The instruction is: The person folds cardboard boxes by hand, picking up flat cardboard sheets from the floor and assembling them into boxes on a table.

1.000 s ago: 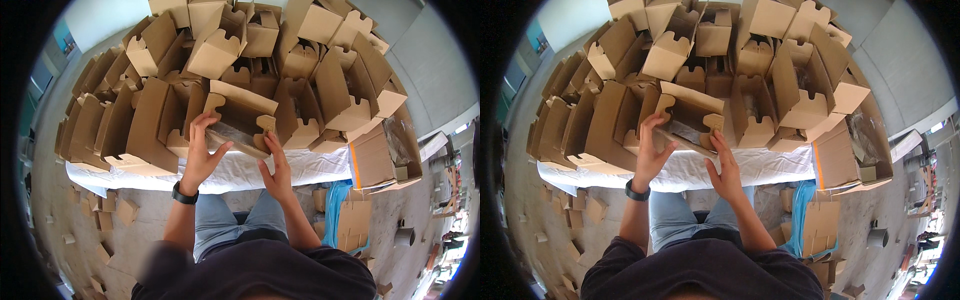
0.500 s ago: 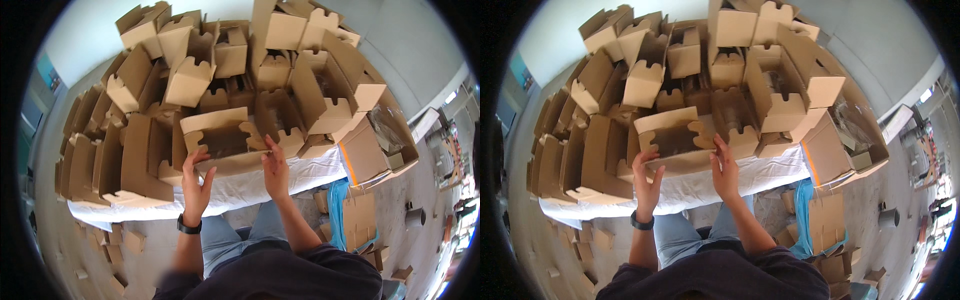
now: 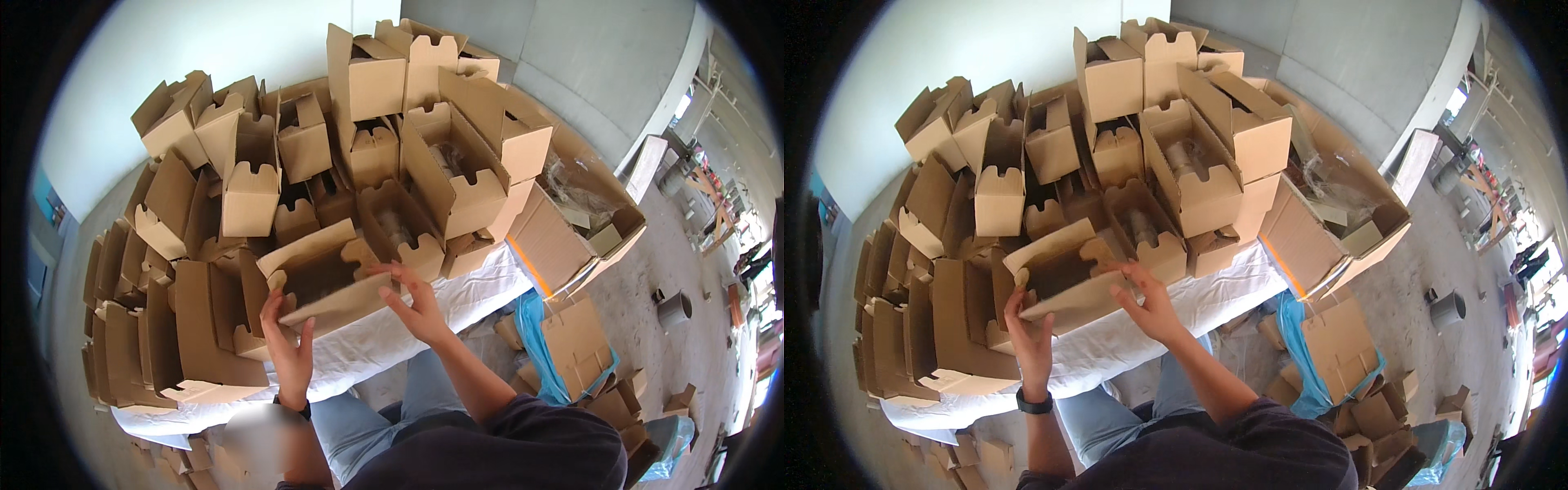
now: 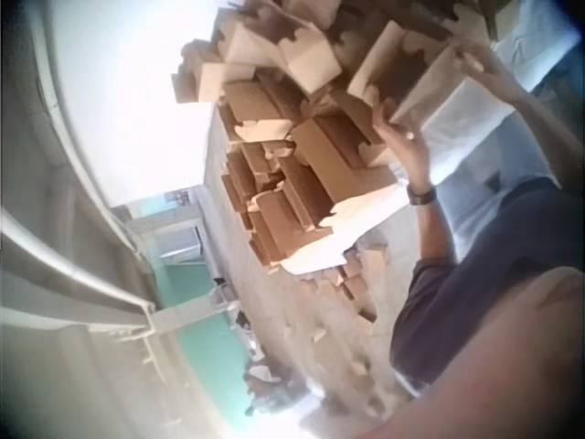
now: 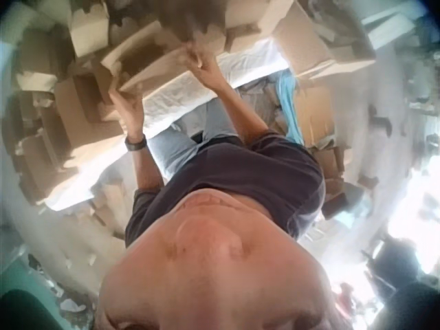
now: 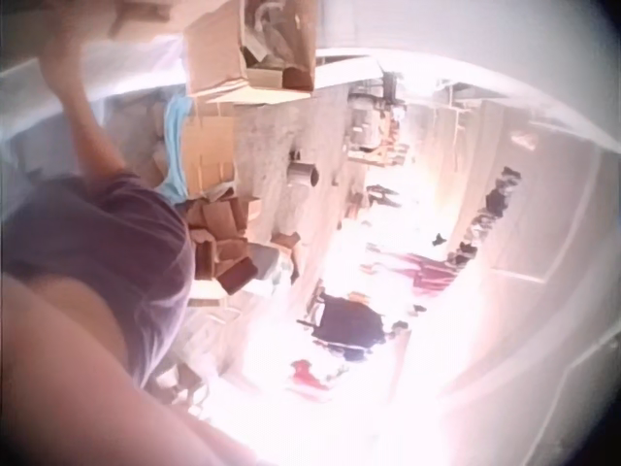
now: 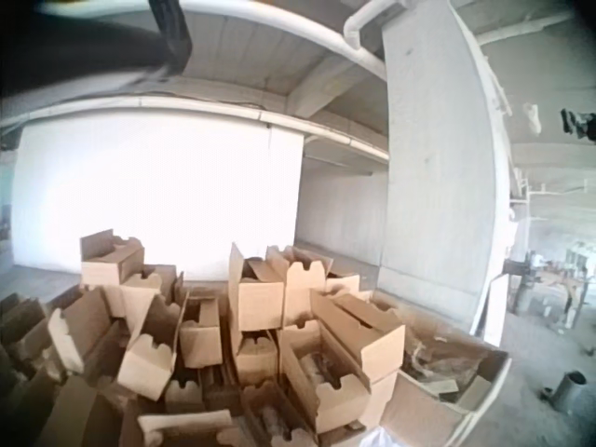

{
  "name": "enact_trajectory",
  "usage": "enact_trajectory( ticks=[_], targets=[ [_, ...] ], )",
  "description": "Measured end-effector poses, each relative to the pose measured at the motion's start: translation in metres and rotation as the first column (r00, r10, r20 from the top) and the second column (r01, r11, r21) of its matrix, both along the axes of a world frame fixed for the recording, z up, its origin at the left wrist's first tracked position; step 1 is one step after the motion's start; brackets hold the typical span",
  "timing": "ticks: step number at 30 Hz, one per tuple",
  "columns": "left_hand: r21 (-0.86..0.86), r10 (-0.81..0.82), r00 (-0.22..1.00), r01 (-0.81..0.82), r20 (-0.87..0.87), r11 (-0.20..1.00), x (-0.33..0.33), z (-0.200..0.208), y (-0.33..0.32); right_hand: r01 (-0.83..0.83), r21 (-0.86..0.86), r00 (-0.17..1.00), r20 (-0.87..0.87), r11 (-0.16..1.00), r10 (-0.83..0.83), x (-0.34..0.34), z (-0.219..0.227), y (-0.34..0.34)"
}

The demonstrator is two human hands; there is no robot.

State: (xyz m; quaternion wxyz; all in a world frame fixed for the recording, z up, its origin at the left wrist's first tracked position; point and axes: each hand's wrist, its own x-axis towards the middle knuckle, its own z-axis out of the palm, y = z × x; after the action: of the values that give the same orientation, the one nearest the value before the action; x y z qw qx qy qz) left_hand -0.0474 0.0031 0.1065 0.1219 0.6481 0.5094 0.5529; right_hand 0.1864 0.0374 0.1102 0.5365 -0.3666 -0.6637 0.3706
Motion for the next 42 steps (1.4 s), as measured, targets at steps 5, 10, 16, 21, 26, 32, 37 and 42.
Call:
enact_trajectory(
  ticks=[5,10,16,21,26,32,37,42],
  targets=[
    [-0.189,-0.084,0.982,0.051,-0.170,0.981,-0.007,0.013,0.005,-0.001,0.123,0.996,0.093,0.992,-0.011,0.001,-0.003,-0.002],
    [-0.171,-0.076,0.986,0.051,-0.148,0.984,-0.006,0.014,0.003,0.057,0.091,0.996,0.061,0.994,-0.063,-0.008,-0.002,-0.007],
    [-0.134,-0.043,0.969,0.010,-0.245,0.991,-0.010,0.008,0.006,0.021,0.077,0.997,0.076,0.997,-0.027,0.003,0.022,-0.001],
    [-0.145,-0.077,0.952,0.034,-0.296,0.989,-0.014,0.010,0.007,-0.148,0.159,0.977,0.179,0.976,0.119,0.008,0.050,0.023],
    [-0.134,-0.090,0.933,0.045,-0.349,0.990,-0.018,0.012,0.005,-0.138,0.221,0.872,0.490,0.965,0.013,0.002,0.026,0.030],
    [-0.107,-0.060,0.915,0.019,-0.398,0.994,-0.015,0.010,0.008,0.030,0.187,0.960,0.269,0.982,-0.081,0.014,0.024,0.010],
    [-0.111,-0.062,0.918,0.020,-0.393,0.994,-0.013,0.004,0.007,0.155,0.189,0.954,0.227,0.970,-0.197,0.017,0.004,-0.011],
    [-0.125,-0.066,0.917,0.018,-0.394,0.992,-0.013,0.007,0.005,0.147,0.192,0.954,0.231,0.970,-0.190,0.011,-0.008,-0.019]
  ],
)
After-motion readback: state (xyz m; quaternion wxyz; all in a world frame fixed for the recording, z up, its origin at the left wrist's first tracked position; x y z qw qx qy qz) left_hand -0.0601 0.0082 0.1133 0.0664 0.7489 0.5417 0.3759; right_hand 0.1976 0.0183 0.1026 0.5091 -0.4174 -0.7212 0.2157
